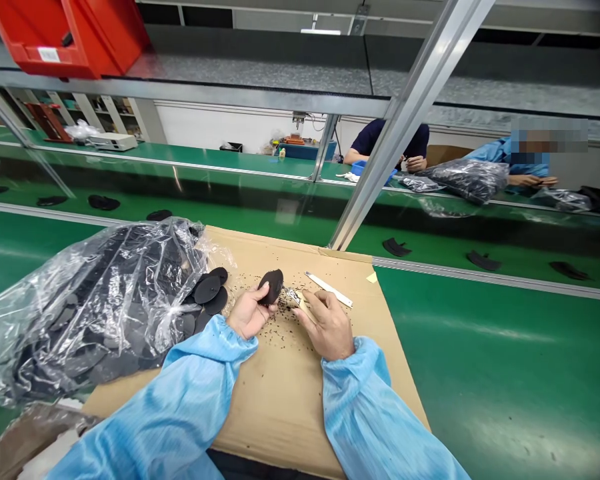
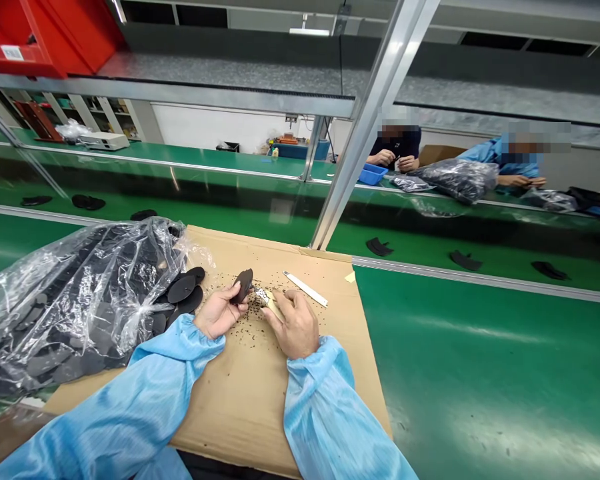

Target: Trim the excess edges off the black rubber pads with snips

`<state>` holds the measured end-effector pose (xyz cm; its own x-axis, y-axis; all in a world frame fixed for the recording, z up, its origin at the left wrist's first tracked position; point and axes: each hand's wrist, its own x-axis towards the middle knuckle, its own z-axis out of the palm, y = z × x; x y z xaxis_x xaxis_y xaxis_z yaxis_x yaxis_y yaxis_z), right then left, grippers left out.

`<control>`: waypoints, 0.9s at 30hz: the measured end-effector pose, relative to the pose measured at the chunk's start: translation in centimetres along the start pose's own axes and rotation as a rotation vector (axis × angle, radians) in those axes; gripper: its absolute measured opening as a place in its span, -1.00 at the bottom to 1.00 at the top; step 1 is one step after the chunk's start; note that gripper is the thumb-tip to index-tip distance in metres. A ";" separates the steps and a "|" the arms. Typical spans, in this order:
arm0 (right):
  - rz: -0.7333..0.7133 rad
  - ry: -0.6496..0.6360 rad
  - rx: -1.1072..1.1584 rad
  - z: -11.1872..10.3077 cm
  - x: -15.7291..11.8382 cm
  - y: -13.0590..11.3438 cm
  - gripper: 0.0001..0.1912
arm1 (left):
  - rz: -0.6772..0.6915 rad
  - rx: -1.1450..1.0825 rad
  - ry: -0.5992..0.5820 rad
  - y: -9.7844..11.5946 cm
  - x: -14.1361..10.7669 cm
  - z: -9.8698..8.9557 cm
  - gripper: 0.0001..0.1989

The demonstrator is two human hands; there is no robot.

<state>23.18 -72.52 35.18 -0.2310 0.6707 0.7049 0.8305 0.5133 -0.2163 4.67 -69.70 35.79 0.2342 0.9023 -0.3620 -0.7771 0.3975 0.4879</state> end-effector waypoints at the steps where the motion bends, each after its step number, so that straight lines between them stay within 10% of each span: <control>1: -0.001 0.000 0.007 0.0 0.0 0.0 -0.56 | -0.003 -0.002 -0.003 0.0 0.0 0.0 -0.93; 15: 0.015 -0.009 -0.031 0.0 -0.1 -0.1 -0.55 | 0.019 -0.008 0.011 -0.1 0.0 0.1 -0.94; 27: 0.328 0.017 0.339 0.3 -0.2 -0.3 -0.60 | 0.133 -0.010 -0.101 0.0 0.3 -0.2 -0.68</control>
<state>22.86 -72.62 34.93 0.0267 0.8193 0.5728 0.6450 0.4236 -0.6360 4.59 -69.43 35.51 0.1861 0.9593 -0.2124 -0.8108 0.2721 0.5182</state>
